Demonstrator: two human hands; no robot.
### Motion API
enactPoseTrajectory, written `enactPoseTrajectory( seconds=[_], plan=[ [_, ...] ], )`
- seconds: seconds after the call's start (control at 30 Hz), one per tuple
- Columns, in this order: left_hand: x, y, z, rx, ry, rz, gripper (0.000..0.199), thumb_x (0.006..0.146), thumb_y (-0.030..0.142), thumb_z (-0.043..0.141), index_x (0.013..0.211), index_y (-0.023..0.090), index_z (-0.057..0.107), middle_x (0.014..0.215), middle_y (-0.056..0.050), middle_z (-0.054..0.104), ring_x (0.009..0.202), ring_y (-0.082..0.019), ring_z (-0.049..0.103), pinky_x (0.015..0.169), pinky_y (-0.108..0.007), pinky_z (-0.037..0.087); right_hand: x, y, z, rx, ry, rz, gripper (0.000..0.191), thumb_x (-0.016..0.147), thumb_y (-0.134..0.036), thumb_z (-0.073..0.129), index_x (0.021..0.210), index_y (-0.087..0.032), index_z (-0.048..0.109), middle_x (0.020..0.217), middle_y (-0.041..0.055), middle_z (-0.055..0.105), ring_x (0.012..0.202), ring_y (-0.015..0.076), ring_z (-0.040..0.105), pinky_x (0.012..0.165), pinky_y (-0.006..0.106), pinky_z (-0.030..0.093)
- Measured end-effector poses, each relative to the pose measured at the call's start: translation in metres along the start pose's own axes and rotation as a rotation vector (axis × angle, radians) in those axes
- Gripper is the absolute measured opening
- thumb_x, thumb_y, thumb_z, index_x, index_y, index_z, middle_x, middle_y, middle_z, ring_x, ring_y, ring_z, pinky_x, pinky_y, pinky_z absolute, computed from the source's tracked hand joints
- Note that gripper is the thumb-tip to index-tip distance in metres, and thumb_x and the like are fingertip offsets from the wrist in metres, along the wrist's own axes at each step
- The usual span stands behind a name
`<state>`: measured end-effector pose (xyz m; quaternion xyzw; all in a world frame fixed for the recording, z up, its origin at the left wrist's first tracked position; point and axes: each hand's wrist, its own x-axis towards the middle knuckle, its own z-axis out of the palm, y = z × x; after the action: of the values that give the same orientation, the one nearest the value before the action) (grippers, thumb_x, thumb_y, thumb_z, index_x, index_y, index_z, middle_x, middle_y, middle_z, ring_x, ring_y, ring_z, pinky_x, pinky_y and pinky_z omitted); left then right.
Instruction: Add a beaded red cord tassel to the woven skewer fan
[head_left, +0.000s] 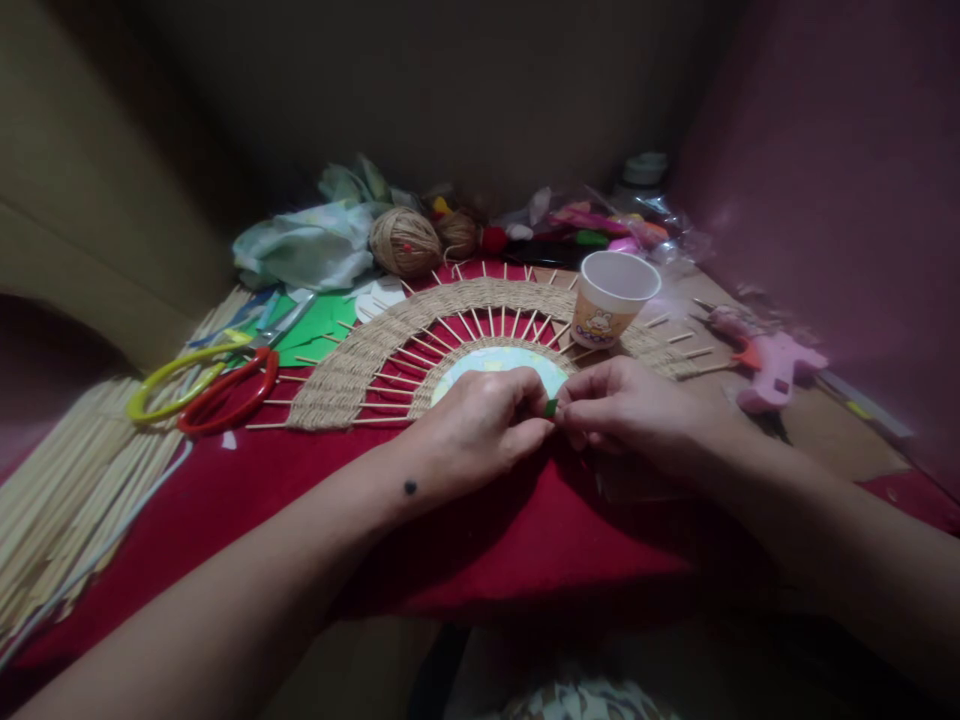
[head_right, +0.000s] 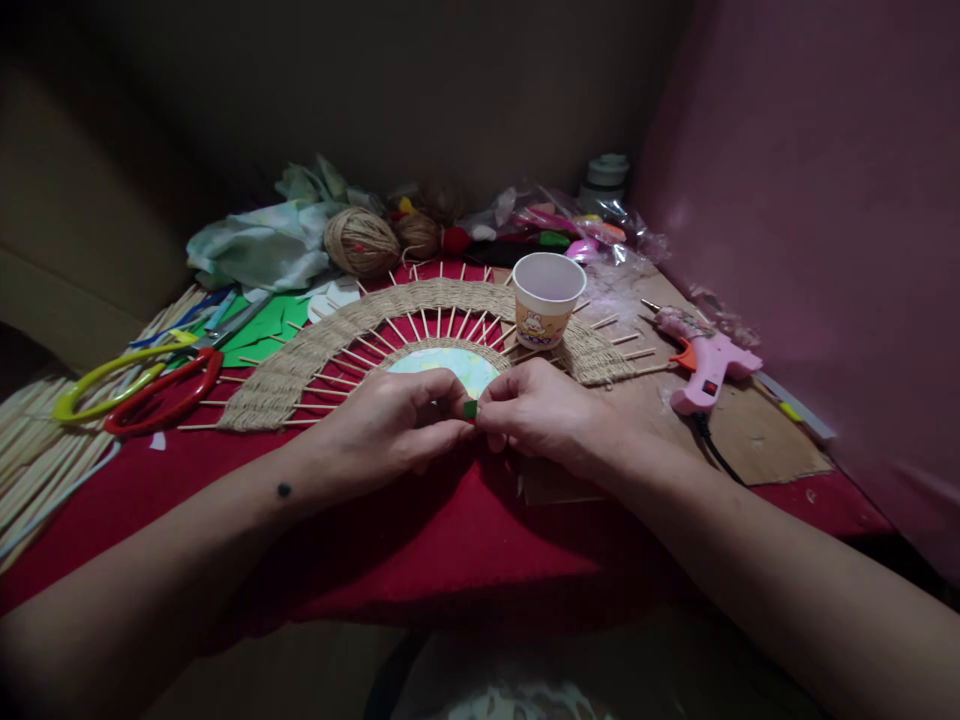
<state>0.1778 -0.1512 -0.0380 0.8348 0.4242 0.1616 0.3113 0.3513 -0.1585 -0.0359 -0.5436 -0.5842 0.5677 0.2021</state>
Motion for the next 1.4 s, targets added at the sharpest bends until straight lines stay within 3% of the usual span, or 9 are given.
enactPoseTrajectory(
  seconds=[0.5,0.77,0.97,1.17,1.4],
  plan=[
    [0.0006,-0.0013,-0.0013,-0.15,-0.052,-0.09,0.009,0.082,0.019,0.051,0.078,0.017,0.058,0.049,0.005,0.053,0.046,-0.01,0.049,0.045,-0.019,0.034,-0.0035,0.0018,-0.0033,0.025,-0.044,-0.013,0.004,0.063,-0.017,0.06,0.065,-0.015,0.058,0.052,-0.0043,0.05,0.043,0.0051,0.037,0.04,0.019,0.024],
    [0.0009,-0.0015,-0.0015,-0.279,-0.081,-0.145,0.008,0.081,0.017,0.051,0.08,0.016,0.059,0.049,0.005,0.052,0.045,-0.009,0.048,0.042,-0.018,0.034,-0.0033,0.002,0.0008,-0.037,0.031,-0.048,0.012,0.069,-0.017,0.058,0.057,-0.015,0.055,0.048,-0.004,0.047,0.043,0.0053,0.037,0.041,0.019,0.025],
    [0.0024,0.0038,-0.0047,-0.404,-0.077,-0.269,0.008,0.078,0.01,0.055,0.079,0.016,0.06,0.045,0.007,0.05,0.038,-0.006,0.044,0.039,-0.015,0.031,-0.0009,0.0029,-0.002,-0.034,0.015,-0.026,0.011,0.068,-0.016,0.057,0.057,-0.014,0.057,0.05,-0.0029,0.05,0.043,0.005,0.036,0.041,0.019,0.024],
    [0.0021,0.0081,-0.004,-0.537,-0.123,-0.405,0.002,0.081,0.017,0.057,0.08,0.016,0.058,0.039,0.006,0.05,0.03,-0.006,0.036,0.031,-0.017,0.024,-0.0018,0.0012,-0.0017,0.006,-0.001,-0.01,0.012,0.067,-0.016,0.058,0.055,-0.016,0.056,0.046,-0.0042,0.048,0.041,0.005,0.034,0.04,0.02,0.023],
    [0.0014,0.0038,-0.0005,-0.623,-0.143,-0.392,0.005,0.082,0.017,0.055,0.078,0.018,0.057,0.04,0.006,0.054,0.027,-0.006,0.035,0.029,-0.017,0.023,-0.0041,0.0014,-0.0009,-0.021,0.016,-0.01,0.009,0.067,-0.016,0.059,0.058,-0.015,0.057,0.047,-0.0041,0.047,0.042,0.0054,0.035,0.04,0.019,0.024]
  ],
)
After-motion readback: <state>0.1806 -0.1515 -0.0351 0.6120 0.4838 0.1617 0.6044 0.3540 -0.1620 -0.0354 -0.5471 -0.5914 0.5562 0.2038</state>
